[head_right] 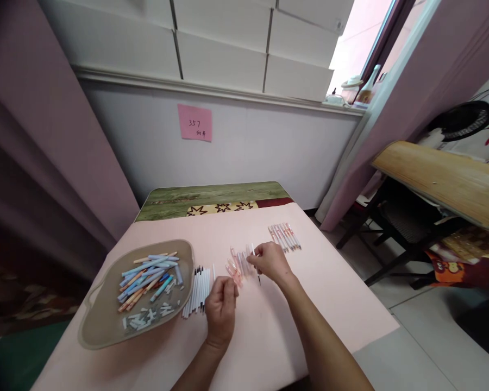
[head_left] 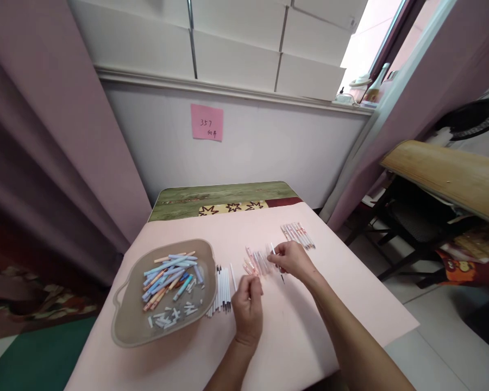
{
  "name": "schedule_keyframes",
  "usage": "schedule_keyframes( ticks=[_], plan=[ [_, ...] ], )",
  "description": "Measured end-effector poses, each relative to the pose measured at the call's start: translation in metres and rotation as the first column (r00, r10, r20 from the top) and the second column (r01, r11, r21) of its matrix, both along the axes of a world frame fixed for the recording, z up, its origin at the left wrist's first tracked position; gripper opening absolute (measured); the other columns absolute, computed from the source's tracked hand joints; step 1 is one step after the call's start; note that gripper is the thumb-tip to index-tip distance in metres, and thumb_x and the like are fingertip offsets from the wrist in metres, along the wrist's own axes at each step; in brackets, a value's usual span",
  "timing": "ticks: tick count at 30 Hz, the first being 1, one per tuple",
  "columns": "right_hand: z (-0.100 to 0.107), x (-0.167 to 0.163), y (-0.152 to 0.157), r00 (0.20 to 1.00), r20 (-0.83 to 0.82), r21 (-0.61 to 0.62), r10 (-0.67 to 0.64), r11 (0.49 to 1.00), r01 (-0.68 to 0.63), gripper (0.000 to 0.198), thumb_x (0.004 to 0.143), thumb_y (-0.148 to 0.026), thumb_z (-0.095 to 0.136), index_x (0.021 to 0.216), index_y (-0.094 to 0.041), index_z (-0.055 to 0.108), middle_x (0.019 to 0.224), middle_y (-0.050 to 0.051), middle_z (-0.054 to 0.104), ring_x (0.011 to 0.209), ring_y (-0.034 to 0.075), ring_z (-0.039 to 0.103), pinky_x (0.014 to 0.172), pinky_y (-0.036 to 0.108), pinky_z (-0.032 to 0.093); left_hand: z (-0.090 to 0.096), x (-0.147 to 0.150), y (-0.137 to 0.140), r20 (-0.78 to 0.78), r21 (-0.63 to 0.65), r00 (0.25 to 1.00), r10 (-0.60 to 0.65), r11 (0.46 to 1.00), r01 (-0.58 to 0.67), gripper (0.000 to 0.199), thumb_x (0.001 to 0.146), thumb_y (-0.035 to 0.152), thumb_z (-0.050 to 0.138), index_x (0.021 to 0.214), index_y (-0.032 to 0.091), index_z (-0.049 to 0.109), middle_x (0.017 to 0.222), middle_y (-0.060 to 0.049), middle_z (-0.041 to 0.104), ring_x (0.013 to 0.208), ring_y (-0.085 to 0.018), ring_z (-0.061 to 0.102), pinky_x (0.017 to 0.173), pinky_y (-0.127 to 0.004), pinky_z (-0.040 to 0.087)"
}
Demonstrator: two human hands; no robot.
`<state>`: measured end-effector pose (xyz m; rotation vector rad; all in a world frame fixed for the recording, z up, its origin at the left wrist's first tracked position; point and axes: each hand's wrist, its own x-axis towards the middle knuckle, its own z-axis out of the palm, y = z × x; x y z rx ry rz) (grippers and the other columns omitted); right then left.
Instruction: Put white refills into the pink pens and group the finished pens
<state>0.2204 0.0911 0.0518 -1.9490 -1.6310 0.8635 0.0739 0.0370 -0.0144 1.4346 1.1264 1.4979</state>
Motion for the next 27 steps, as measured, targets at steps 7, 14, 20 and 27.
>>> schedule_keyframes(
  ticks=[7, 14, 20, 27],
  plan=[
    [-0.02, -0.002, -0.046, 0.882, -0.465, -0.062, 0.071, 0.992, -0.112, 0.017, 0.07, -0.031, 0.065, 0.064, -0.016, 0.064, 0.057, -0.002, 0.065, 0.04, 0.007, 0.05, 0.039, 0.017, 0.036, -0.004, 0.009, 0.012, 0.374, -0.335, 0.901, -0.221, 0.873, 0.353, 0.032, 0.077, 0.043, 0.064, 0.094, 0.015, 0.062, 0.067, 0.0, 0.063, 0.055, -0.013, 0.057, 0.045, -0.023, 0.046],
    [0.002, 0.023, -0.054, 0.818, -0.568, 0.164, -0.088, 0.962, 0.218, 0.031, 0.077, -0.046, 0.063, 0.071, -0.016, 0.065, 0.059, -0.001, 0.061, 0.044, 0.008, 0.05, 0.042, 0.018, 0.039, -0.001, 0.009, 0.013, 0.367, -0.363, 0.915, -0.171, 0.879, 0.309, 0.03, 0.07, 0.041, 0.07, 0.084, 0.016, 0.061, 0.075, -0.004, 0.07, 0.05, -0.01, 0.057, 0.04, -0.019, 0.038],
    [0.017, 0.01, -0.056, 0.716, -0.697, 0.386, -0.045, 0.817, 0.428, 0.035, 0.084, -0.051, 0.057, 0.092, -0.017, 0.063, 0.082, 0.004, 0.065, 0.058, 0.011, 0.059, 0.053, 0.022, 0.05, -0.004, 0.011, 0.006, 0.139, -0.234, 0.964, -0.227, 0.938, 0.255, 0.021, 0.075, 0.035, 0.068, 0.086, 0.019, 0.061, 0.068, 0.001, 0.065, 0.056, -0.011, 0.057, 0.046, -0.019, 0.042],
    [0.004, -0.003, -0.055, 0.774, -0.633, 0.394, -0.022, 0.851, 0.346, 0.036, 0.084, -0.052, 0.056, 0.085, -0.017, 0.062, 0.078, 0.004, 0.065, 0.057, 0.011, 0.058, 0.053, 0.022, 0.049, -0.001, 0.008, 0.002, 0.008, -0.123, 0.969, -0.248, 0.961, 0.247, 0.014, 0.079, 0.032, 0.065, 0.087, 0.02, 0.062, 0.073, 0.0, 0.066, 0.062, -0.012, 0.059, 0.058, -0.024, 0.049]
  ],
)
